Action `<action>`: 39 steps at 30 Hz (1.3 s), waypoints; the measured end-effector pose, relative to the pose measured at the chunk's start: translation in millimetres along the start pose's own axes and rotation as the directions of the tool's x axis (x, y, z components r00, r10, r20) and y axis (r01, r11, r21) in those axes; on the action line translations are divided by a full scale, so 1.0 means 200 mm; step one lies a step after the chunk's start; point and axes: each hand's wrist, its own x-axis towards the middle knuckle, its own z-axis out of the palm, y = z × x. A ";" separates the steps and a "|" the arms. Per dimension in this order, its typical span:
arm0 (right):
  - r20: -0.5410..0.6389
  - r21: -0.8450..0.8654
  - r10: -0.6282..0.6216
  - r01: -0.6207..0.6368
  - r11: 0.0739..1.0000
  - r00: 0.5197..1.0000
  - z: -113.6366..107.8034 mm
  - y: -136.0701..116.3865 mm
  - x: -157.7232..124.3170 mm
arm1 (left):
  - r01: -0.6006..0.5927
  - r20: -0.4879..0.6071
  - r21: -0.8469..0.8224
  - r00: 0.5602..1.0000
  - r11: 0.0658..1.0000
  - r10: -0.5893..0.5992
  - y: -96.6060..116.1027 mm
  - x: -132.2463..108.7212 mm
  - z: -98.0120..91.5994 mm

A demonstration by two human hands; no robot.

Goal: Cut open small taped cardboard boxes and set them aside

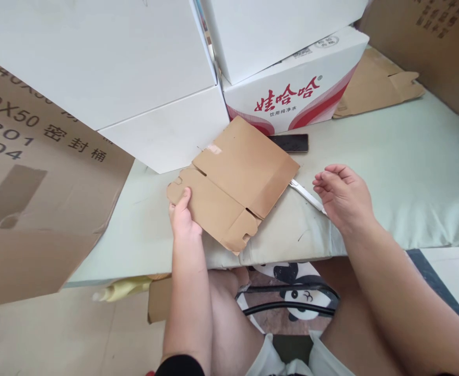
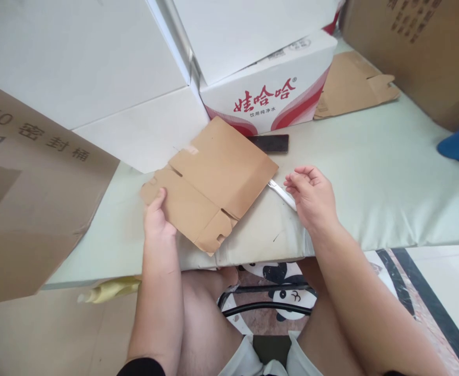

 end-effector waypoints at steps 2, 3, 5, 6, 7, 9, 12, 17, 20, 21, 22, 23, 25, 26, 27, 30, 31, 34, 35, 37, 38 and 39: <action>0.007 -0.008 -0.012 0.012 1.000 1.000 -0.01 0.01 0.01 | -0.013 0.011 0.016 1.000 1.000 0.012 0.00 0.00 -0.01; 0.011 -0.011 -0.020 0.020 1.000 1.000 -0.01 0.01 0.01 | -0.017 0.016 0.020 1.000 1.000 0.017 -0.01 0.01 -0.01; 0.023 -0.019 -0.034 0.034 0.999 0.999 -0.01 0.02 0.01 | -0.019 0.030 0.022 0.999 1.000 0.019 -0.01 0.01 -0.01; 0.027 -0.022 -0.038 0.039 0.999 0.999 -0.01 0.02 0.01 | -0.019 0.036 0.020 0.999 1.000 0.018 0.00 0.01 -0.01; 0.028 -0.022 -0.042 0.042 0.999 0.999 -0.01 0.02 0.01 | -0.017 0.041 0.017 0.999 1.000 0.016 0.00 0.01 -0.01; 0.020 -0.014 -0.047 0.047 0.999 0.999 -0.01 0.02 0.01 | -0.004 0.040 0.007 0.999 1.000 0.004 0.00 0.00 -0.01; -0.001 0.004 -0.062 0.062 0.998 0.998 -0.01 0.02 0.01 | 0.037 0.025 -0.014 0.999 0.999 -0.037 0.02 -0.01 -0.01; -0.049 -0.006 -0.144 0.144 0.990 0.988 -0.03 0.04 0.04 | 0.083 0.053 -0.003 0.995 0.997 -0.083 0.04 -0.03 0.00; -0.067 -0.026 -0.194 0.192 0.981 0.979 -0.05 0.05 0.05 | 0.087 0.063 0.011 0.994 0.996 -0.088 0.04 -0.04 0.02; -0.066 -0.034 -0.208 0.206 0.978 0.976 -0.05 0.05 0.06 | 0.093 0.054 0.022 0.994 0.995 -0.095 0.04 -0.05 0.02; -0.064 -0.044 -0.220 0.217 0.975 0.974 -0.05 0.05 0.06 | 0.105 0.046 0.037 0.993 0.994 -0.107 0.05 -0.06 0.03; -0.060 -0.055 -0.228 0.225 0.973 0.972 -0.05 0.05 0.06 | 0.122 0.042 0.054 0.991 0.991 -0.124 0.05 -0.06 0.03; -0.049 -0.077 -0.236 0.231 0.970 0.971 -0.06 0.06 0.05 | 0.151 0.056 0.081 0.986 0.985 -0.156 0.05 -0.07 0.04; -0.046 -0.084 -0.236 0.232 0.969 0.971 -0.06 0.06 0.05 | 0.161 0.072 0.089 0.983 0.983 -0.168 0.05 -0.08 0.04; -0.045 -0.088 -0.239 0.235 0.968 0.970 -0.06 0.06 0.05 | 0.168 0.090 0.094 0.980 0.981 -0.176 0.05 -0.08 0.05; -0.036 -0.096 -0.271 0.266 0.959 0.962 -0.06 0.06 0.05 | 0.180 0.111 0.112 0.975 0.977 -0.193 0.05 -0.09 0.05; -0.031 -0.098 -0.282 0.278 0.956 0.959 -0.06 0.06 0.05 | 0.184 0.109 0.118 0.974 0.976 -0.196 0.05 -0.09 0.05; -0.022 -0.088 -0.290 0.287 0.954 0.957 -0.06 0.06 0.05 | 0.187 0.099 0.113 0.975 0.976 -0.199 0.05 -0.09 0.06; -0.023 -0.081 -0.286 0.283 0.956 0.958 -0.06 0.06 0.05 | 0.188 0.100 0.108 0.975 0.976 -0.199 0.05 -0.09 0.06; -0.023 -0.073 -0.270 0.268 0.961 0.962 -0.06 0.06 0.05 | 0.187 0.107 0.099 0.974 0.977 -0.197 0.05 -0.08 0.06; -0.021 -0.073 -0.258 0.256 0.964 0.966 -0.06 0.06 0.05 | 0.183 0.111 0.096 0.975 0.978 -0.194 0.05 -0.08 0.06; -0.018 -0.074 -0.241 0.239 0.968 0.970 -0.05 0.06 0.05 | 0.180 0.113 0.096 0.975 0.979 -0.191 0.05 -0.08 0.06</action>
